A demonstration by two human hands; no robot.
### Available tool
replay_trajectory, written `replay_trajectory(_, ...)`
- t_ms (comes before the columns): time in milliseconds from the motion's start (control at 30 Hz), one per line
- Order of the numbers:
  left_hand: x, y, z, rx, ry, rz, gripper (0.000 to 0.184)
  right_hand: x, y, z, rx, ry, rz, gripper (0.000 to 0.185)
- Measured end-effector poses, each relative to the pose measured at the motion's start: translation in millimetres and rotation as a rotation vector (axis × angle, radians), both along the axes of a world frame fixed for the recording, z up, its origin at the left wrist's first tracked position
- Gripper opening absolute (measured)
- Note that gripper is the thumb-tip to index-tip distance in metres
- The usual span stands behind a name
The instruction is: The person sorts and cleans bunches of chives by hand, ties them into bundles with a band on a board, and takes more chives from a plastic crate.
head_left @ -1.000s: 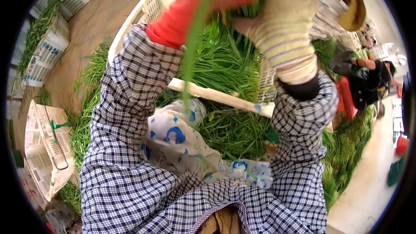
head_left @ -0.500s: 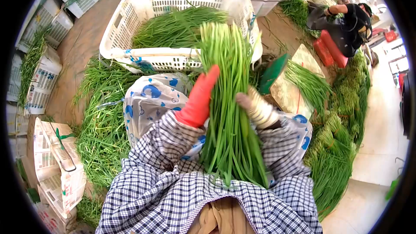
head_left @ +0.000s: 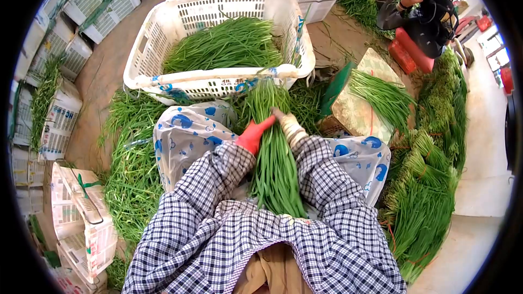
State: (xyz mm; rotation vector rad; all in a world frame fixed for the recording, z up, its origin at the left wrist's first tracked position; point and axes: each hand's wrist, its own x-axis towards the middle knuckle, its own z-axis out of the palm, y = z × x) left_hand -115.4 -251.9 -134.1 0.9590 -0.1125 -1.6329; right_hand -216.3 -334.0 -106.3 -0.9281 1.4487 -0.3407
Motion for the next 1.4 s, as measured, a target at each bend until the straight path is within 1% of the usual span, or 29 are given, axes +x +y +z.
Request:
replay_trajectory(33, -6, 5, -2, -0.025, -0.045, 0.023, 0.05, -4, 1, -2, 0.111, 0.061, 0.045, 0.093)
replay_trajectory(67, -12, 10, -2, -0.046, -0.087, 0.048, 0.052, -14, 9, -25, 0.03, 0.043, 0.039, 0.091)
replay_trajectory(133, -26, 23, -7, -0.1, -0.11, 0.026, 0.055, -38, 32, -48, -0.143, -0.202, -0.004, 0.094)
replay_trajectory(167, -33, 28, -7, -0.125, -0.179, 0.031, 0.06, -45, 44, -41, -0.334, -0.114, 0.073, 0.084)
replay_trajectory(233, -43, 31, 8, -0.153, -0.25, 0.013, 0.065, -69, 67, -56, -0.216, -0.373, -0.056, 0.073)
replay_trajectory(300, -50, 29, 53, -0.357, -0.409, 0.032, 0.071, -75, 82, 16, -0.022, -0.688, -0.16, 0.065)
replay_trajectory(333, -50, 26, 68, -0.368, -0.407, 0.018, 0.071, -75, 78, 28, -0.035, -0.689, -0.173, 0.065)
replay_trajectory(400, -40, 15, 95, -0.606, -0.803, 0.074, 0.095, -66, 60, 53, -0.337, -0.707, -0.017, 0.061)
replay_trajectory(433, -32, 14, 109, -0.617, -0.807, 0.056, 0.097, -57, 58, 71, -0.34, -0.817, -0.101, 0.042)
replay_trajectory(467, -30, 13, 119, -0.743, -0.757, 0.158, 0.097, -47, 56, 93, -0.357, -0.827, -0.109, 0.042)
replay_trajectory(533, -16, 29, 125, -0.654, -0.668, 0.074, 0.104, -28, 53, 127, -0.366, -0.925, -0.262, 0.046)
replay_trajectory(567, -14, 40, 123, -0.592, -0.653, -0.015, 0.106, -13, 53, 120, -0.388, -1.039, -0.333, 0.049)
replay_trajectory(600, -13, 49, 124, -0.523, -0.642, -0.101, 0.108, -3, 52, 114, -0.37, -1.01, -0.322, 0.05)
replay_trajectory(633, -15, 58, 128, -0.398, -0.592, -0.082, 0.095, 2, 52, 110, -0.353, -1.076, -0.288, 0.048)
replay_trajectory(667, -9, 63, 129, -0.395, -0.612, -0.068, 0.095, 8, 52, 111, -0.33, -1.141, -0.249, 0.047)
replay_trajectory(733, 7, 76, 130, -0.173, -0.544, -0.203, 0.071, 16, 27, 99, -0.187, -1.281, -0.193, 0.048)
replay_trajectory(767, 8, 81, 150, -0.192, -0.551, -0.174, 0.052, 13, 26, 133, -0.154, -1.374, -0.135, 0.059)
replay_trajectory(833, 24, 97, 150, -0.17, -0.602, -0.251, 0.054, 14, -2, 144, -0.107, -1.394, -0.115, 0.064)
replay_trajectory(900, 30, 113, 157, -0.156, -0.617, -0.251, 0.055, 17, -33, 142, -0.101, -1.193, -0.312, 0.052)
replay_trajectory(967, 37, 128, 159, -0.097, -0.461, -0.313, 0.062, 17, -68, 128, -0.091, -0.969, -0.505, 0.041)
replay_trajectory(1000, 40, 134, 160, -0.093, -0.46, -0.307, 0.062, 15, -94, 103, -0.36, -0.874, -0.427, 0.031)
replay_trajectory(1067, 48, 145, 164, 0.035, -0.397, -0.319, 0.063, -8, -133, 110, -0.408, -0.832, -0.558, 0.024)
replay_trajectory(1133, 50, 153, 167, 0.07, -0.412, -0.268, 0.064, -47, -151, 145, -0.531, -0.969, -0.649, 0.026)
replay_trajectory(1167, 52, 155, 165, 0.083, -0.436, -0.252, 0.064, -79, -176, 130, -0.701, -1.247, -0.2, 0.029)
replay_trajectory(1200, 53, 158, 164, 0.094, -0.461, -0.235, 0.064, -92, -171, 144, -0.708, -1.087, -0.004, 0.035)
replay_trajectory(1233, 57, 156, 161, 0.085, -0.467, -0.231, 0.065, -82, -149, 171, -1.0, -0.373, 0.358, 0.037)
replay_trajectory(1300, 60, 153, 153, 0.044, -0.503, -0.235, 0.065, -56, -81, 169, -1.125, 0.089, 0.701, 0.036)
replay_trajectory(1333, 61, 151, 151, 0.003, -0.545, -0.248, 0.065, -45, -48, 149, -1.044, -0.21, 0.706, 0.035)
replay_trajectory(1400, 61, 147, 150, -0.045, -0.548, -0.256, 0.067, -6, -12, 136, -1.019, 0.52, 0.918, 0.026)
